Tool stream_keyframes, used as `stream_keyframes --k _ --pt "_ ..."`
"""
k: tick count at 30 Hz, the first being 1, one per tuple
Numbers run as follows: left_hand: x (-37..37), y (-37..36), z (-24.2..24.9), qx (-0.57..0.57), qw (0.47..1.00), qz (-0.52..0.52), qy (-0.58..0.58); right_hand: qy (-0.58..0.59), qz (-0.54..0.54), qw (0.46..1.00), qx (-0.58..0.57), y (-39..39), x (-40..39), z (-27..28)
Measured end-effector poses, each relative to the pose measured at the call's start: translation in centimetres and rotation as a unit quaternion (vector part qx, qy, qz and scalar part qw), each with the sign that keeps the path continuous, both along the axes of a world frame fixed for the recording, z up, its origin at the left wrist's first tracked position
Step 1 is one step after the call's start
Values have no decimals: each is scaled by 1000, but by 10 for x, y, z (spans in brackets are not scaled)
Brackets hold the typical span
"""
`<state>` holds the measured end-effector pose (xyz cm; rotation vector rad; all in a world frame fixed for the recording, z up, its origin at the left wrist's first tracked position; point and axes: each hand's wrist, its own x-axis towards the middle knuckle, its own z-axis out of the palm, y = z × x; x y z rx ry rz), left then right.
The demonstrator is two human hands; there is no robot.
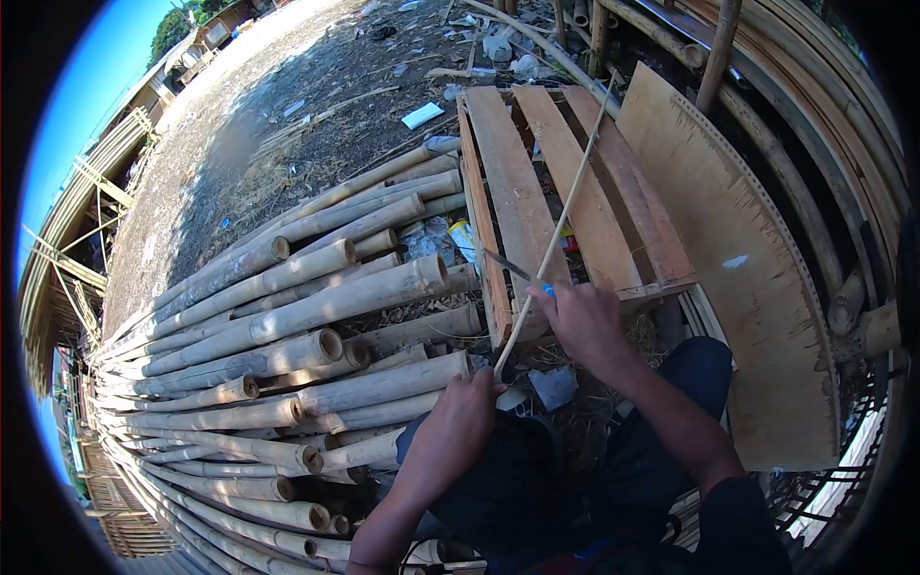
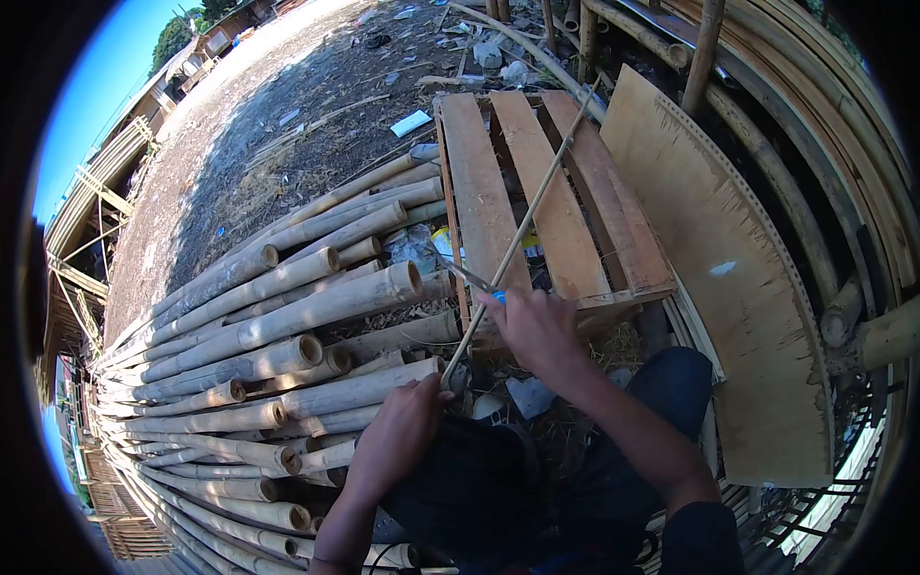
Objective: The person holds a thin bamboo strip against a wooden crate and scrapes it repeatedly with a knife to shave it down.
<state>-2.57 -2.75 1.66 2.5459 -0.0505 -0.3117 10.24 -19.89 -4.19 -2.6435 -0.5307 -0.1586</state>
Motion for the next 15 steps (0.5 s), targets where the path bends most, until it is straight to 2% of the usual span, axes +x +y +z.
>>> stream_keyframes --k 1,3,5,7,9,10,15 --pt "-1 0 1 2 1000 0 -3 -3 0 1000 2 -9 10 0" --pt "-2 -3 0 2 1000 13 -16 76 -28 997 18 -25 24 4" --pt "3 -4 1 -6 1000 12 -1 137 54 986 81 -13 -9 17" --pt "4 -4 0 -14 1000 8 11 133 134 980 71 1 -49 20" --pt "0 -1 -6 51 996 -61 -40 152 139 976 68 8 -65 29" --pt "0 -1 -5 53 996 -60 -39 172 146 972 66 10 -68 30" --pt "1 1 -5 77 992 -53 -80 91 162 981 58 16 -60 17"
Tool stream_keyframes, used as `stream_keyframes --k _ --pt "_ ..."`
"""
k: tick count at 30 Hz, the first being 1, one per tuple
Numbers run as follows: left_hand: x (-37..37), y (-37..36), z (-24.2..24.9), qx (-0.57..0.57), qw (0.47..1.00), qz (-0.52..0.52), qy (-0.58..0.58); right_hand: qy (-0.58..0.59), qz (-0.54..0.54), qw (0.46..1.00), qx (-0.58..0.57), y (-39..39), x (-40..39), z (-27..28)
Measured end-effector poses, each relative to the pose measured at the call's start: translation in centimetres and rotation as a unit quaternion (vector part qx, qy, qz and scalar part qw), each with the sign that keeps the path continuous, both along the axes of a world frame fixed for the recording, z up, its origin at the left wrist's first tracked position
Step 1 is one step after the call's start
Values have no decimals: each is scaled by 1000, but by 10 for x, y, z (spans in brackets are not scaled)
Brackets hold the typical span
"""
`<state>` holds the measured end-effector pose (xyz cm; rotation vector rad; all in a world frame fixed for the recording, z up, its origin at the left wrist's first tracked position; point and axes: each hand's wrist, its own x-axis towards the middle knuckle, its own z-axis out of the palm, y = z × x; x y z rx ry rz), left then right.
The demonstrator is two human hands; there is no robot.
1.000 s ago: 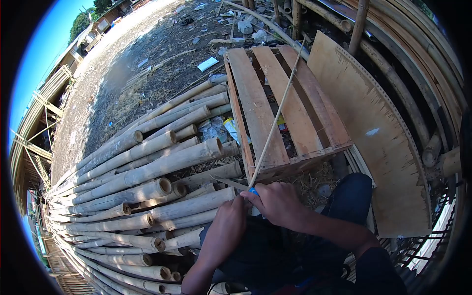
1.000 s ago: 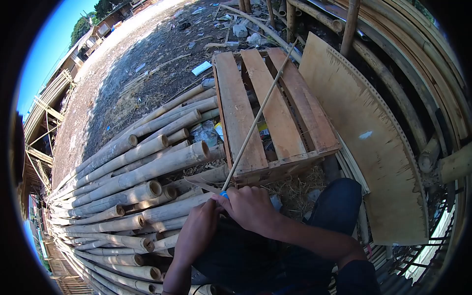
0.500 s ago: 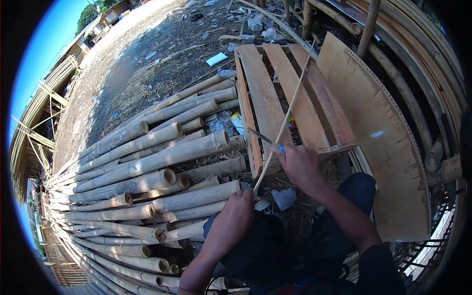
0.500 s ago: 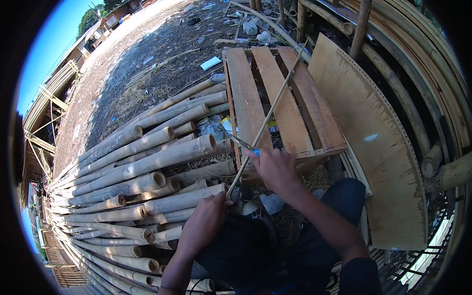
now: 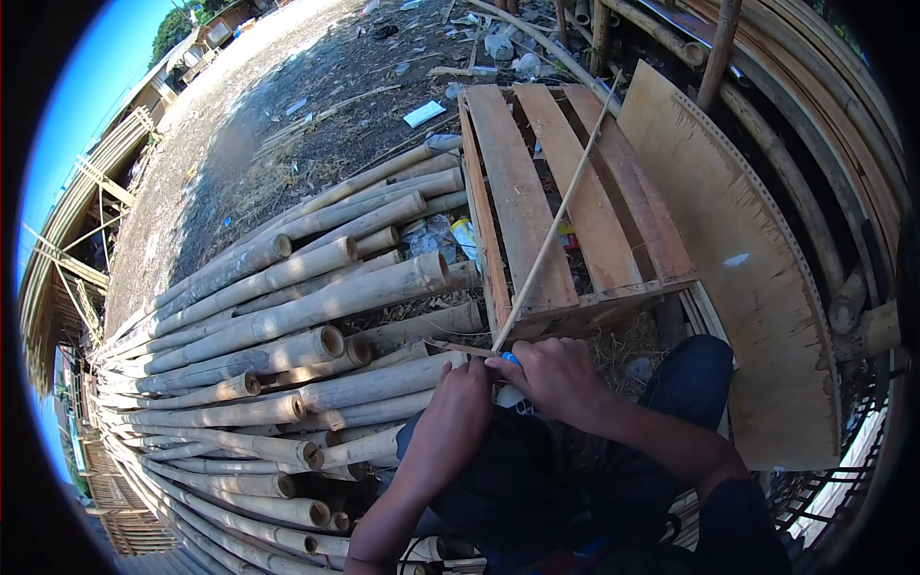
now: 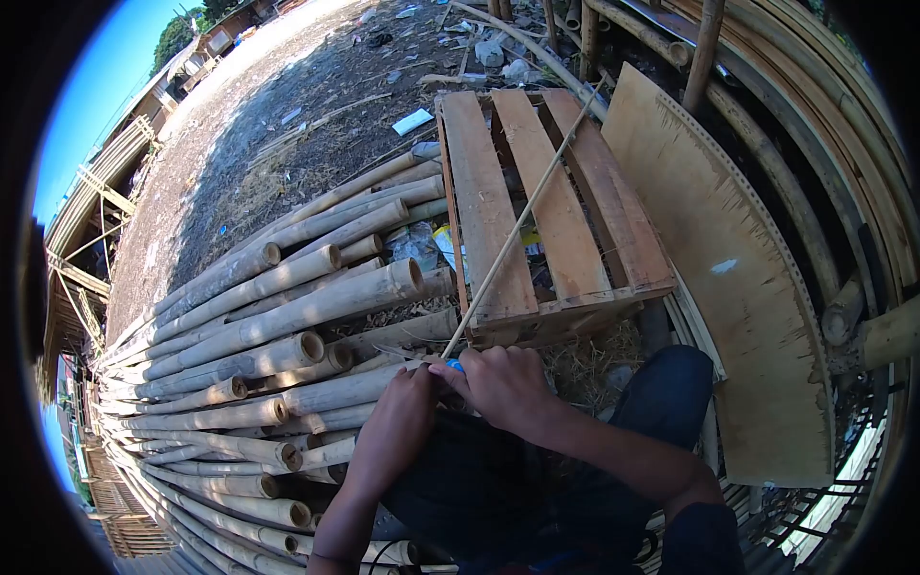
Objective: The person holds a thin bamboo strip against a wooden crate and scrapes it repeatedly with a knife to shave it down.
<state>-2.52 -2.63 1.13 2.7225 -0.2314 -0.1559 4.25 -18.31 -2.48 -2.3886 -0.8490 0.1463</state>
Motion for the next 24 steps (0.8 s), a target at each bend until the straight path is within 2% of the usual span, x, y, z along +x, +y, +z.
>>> stream_keyframes --k 2,5,7,9,11,12,14,16,18,21,23,24 --pt "3 0 0 -12 1000 10 19 -90 -12 996 -8 1 2 -8" --pt "7 3 -4 -26 999 21 33 -134 -14 991 -20 0 10 -17" --pt "6 2 -4 -28 999 23 26 -150 -53 986 -43 4 18 -24" --pt "3 -2 1 -68 993 43 83 -157 -185 969 -57 -17 72 -30" --pt "2 -2 1 -62 996 43 42 -55 -194 978 -59 -46 95 -11" --pt "-1 -2 0 -61 997 50 13 -55 -190 978 -57 -46 89 -4" --pt "0 -1 -3 -70 995 59 36 -44 -115 990 -66 -48 62 2" --pt "9 -1 -1 -87 993 64 50 -29 -102 993 -54 -43 40 2" --pt "17 3 7 -178 965 75 175 12 -94 995 -25 -39 31 -2" --pt "26 17 -4 -206 948 64 233 38 -104 993 36 -37 29 -12" --pt "33 24 -7 -209 939 59 268 47 -112 992 34 -35 29 -19" --pt "35 28 -14 -246 928 53 275 50 -119 991 35 -34 27 -22"
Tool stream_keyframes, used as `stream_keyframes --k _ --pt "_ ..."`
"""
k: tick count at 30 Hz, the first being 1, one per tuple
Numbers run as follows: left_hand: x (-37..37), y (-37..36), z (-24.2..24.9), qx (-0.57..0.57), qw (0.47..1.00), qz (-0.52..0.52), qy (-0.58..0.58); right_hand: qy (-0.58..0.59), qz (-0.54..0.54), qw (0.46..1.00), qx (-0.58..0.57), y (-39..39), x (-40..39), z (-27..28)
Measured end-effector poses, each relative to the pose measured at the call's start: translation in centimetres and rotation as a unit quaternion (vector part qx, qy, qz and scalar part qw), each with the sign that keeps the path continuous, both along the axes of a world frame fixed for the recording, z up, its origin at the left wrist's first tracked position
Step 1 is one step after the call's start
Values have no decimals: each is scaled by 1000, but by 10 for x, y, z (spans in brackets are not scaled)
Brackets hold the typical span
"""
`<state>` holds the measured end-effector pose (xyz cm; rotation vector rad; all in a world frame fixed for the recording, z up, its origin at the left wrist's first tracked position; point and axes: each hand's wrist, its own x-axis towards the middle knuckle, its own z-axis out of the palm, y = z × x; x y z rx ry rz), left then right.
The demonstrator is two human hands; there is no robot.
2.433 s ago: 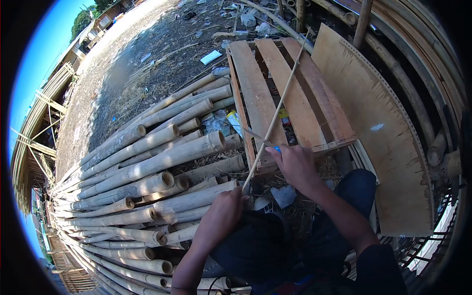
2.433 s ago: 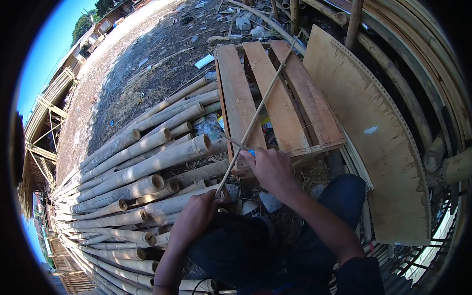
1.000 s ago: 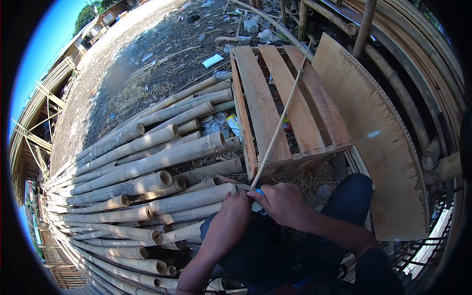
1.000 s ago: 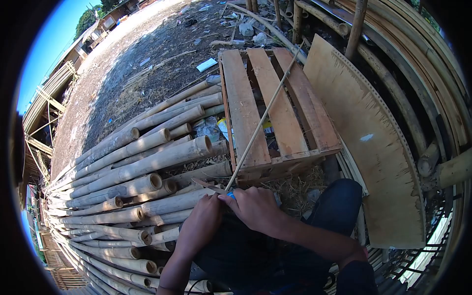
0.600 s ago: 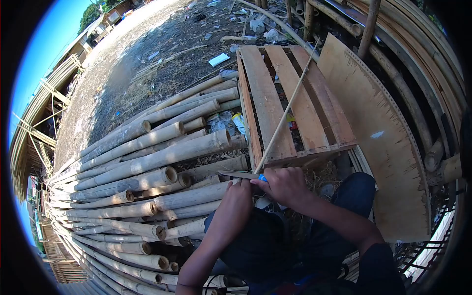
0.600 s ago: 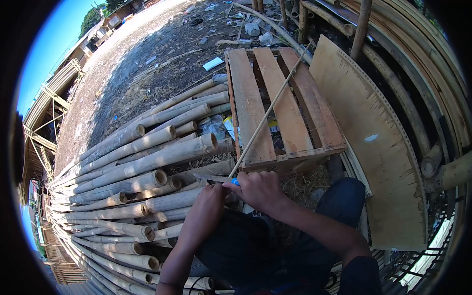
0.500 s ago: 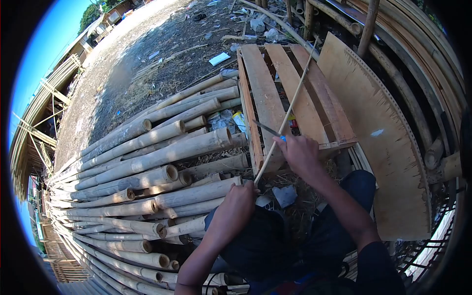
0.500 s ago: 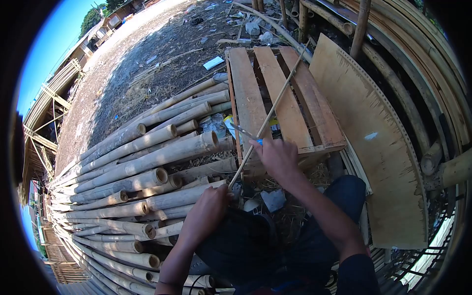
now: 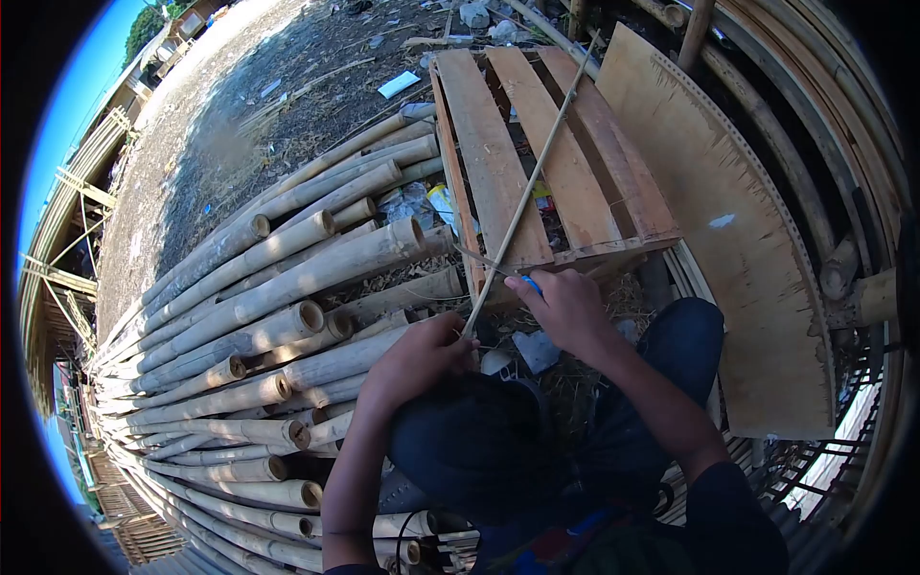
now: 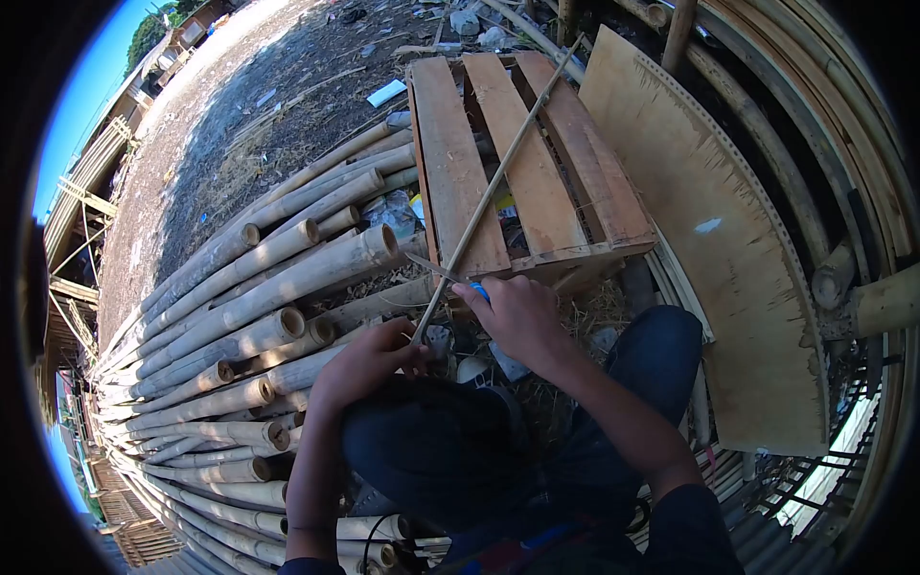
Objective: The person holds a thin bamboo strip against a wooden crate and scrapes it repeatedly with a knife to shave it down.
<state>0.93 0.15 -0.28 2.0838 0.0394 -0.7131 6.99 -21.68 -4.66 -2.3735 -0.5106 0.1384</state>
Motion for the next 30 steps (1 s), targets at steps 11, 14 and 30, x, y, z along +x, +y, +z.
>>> stream_keyframes --k 11,14,30 --pt "5 -3 0 -31 999 20 26 7 -7 1000 -16 0 -9 4" --pt "4 -3 -2 -52 998 33 21 4 30 1000 -4 8 -18 4" --pt "6 -3 6 35 997 27 -60 -173 56 978 -102 25 2 -11"
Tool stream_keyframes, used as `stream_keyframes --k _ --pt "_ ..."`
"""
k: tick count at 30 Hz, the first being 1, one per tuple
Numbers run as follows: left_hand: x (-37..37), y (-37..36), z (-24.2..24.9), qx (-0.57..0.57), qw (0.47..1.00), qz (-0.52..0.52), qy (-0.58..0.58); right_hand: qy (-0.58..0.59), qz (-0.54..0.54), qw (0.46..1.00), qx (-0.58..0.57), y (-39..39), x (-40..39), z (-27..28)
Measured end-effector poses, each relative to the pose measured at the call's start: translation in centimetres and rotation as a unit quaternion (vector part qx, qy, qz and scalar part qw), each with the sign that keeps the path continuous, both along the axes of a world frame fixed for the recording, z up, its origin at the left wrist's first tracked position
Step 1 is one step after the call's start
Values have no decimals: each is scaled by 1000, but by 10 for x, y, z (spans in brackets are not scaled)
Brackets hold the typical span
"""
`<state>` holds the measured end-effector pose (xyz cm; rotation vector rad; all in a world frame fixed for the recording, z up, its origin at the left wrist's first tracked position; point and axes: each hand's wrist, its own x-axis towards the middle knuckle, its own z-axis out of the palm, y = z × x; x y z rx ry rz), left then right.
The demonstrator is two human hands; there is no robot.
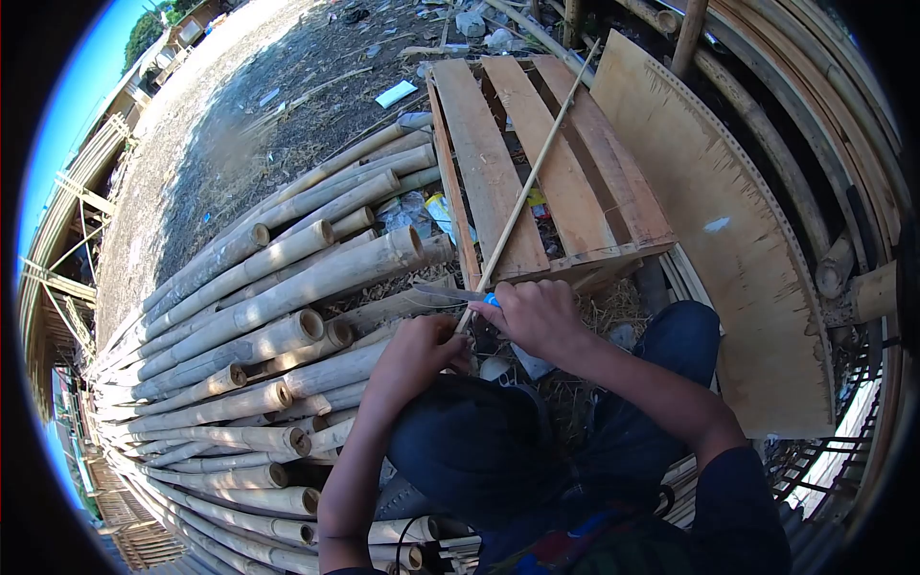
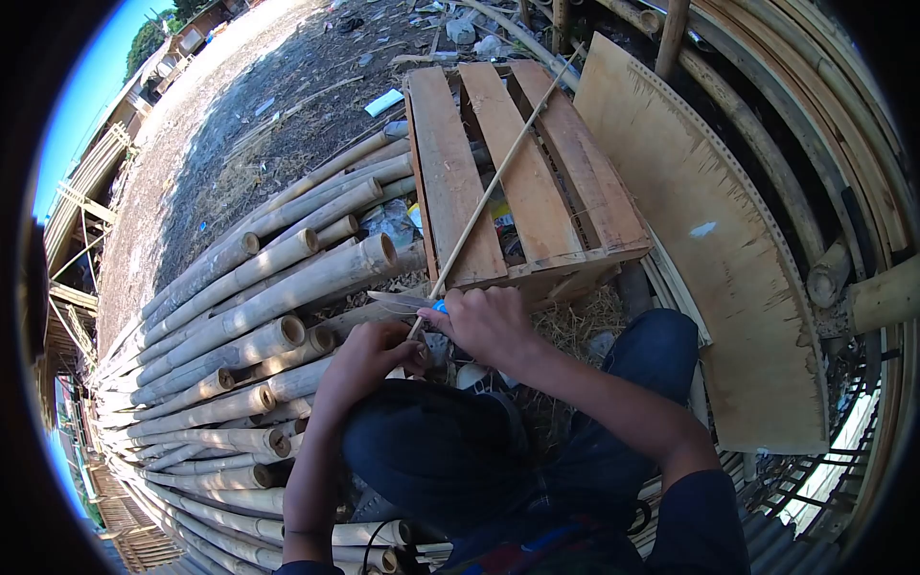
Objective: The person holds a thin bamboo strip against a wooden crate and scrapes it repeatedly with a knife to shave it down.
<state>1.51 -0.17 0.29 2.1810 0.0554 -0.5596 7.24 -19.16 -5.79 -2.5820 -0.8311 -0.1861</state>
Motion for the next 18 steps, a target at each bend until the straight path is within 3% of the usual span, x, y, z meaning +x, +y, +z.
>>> stream_keyframes --k 3,5,7,11,15,18 --pt "-7 6 -6 -58 996 2 65 2 -133 990 -41 -31 40 9" --pt "-12 9 -12 -143 985 12 95 17 -143 989 -29 -57 56 5" --pt "-8 9 -10 -151 983 7 107 34 -158 987 -20 -59 53 8" --pt "0 4 -10 -169 978 10 123 136 -36 990 27 -30 3 22" --pt "-3 6 -13 -148 983 -9 112 126 11 991 36 -11 -18 13" --pt "-8 10 -14 -112 989 -30 89 11 -23 999 24 -26 19 -3"
